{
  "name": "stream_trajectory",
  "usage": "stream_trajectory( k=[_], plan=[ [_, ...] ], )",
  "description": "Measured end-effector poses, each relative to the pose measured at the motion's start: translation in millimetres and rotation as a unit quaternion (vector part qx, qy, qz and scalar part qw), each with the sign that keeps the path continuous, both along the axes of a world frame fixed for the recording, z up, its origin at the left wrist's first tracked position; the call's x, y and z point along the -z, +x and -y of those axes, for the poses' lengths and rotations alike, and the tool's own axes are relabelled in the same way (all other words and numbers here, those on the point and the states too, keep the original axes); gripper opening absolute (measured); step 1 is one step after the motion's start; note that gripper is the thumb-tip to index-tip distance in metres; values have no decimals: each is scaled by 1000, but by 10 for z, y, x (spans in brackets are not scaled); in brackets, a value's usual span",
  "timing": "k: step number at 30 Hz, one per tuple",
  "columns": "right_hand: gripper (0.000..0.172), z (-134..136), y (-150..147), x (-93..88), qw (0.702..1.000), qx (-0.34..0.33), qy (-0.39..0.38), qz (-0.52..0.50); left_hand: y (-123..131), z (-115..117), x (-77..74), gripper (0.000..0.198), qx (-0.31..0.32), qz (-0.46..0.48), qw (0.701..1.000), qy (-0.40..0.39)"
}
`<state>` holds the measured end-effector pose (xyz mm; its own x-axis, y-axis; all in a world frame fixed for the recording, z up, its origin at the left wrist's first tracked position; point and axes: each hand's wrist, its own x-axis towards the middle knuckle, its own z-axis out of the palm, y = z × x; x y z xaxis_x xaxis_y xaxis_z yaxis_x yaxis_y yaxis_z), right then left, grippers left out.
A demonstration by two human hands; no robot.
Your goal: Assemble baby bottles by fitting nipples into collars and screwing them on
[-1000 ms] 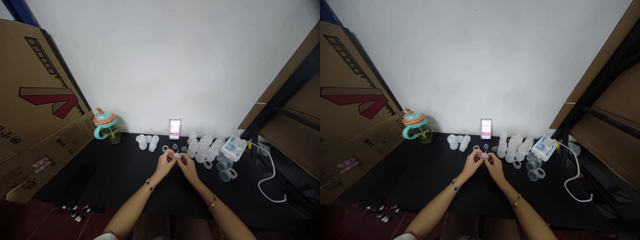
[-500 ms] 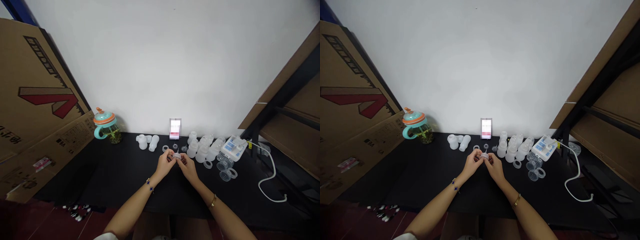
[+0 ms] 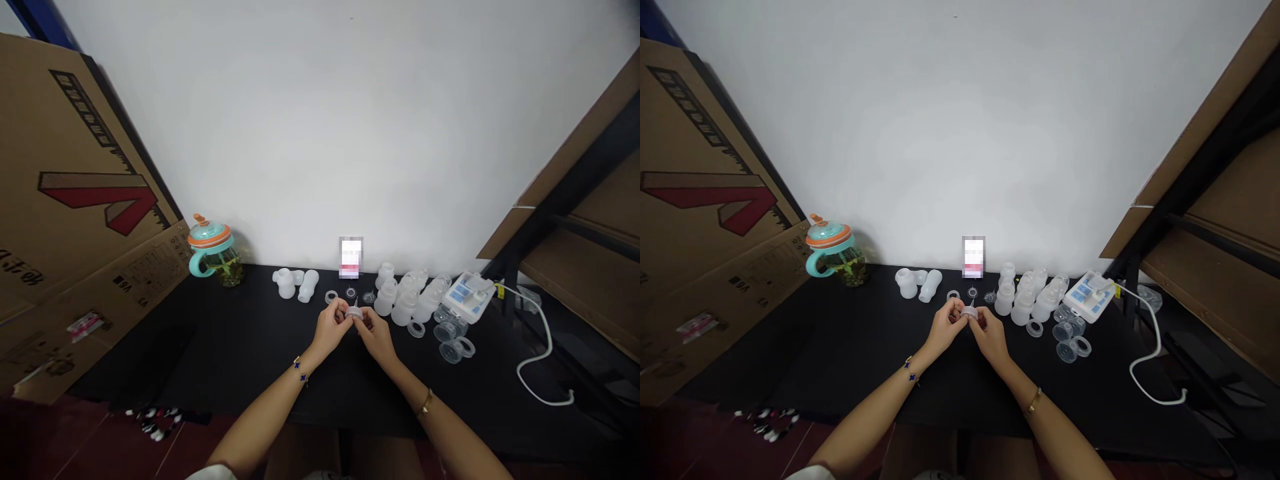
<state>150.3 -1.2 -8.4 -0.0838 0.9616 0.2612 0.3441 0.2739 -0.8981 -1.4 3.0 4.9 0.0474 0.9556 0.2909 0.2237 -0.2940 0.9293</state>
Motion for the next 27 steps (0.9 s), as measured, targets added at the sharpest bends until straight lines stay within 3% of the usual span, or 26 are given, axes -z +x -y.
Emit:
stream_trajectory(
  k=[27],
  plan=[
    [24, 4, -3, -14, 999, 8, 11, 32, 12, 9, 8, 8, -10, -18, 1000, 3]
  ],
)
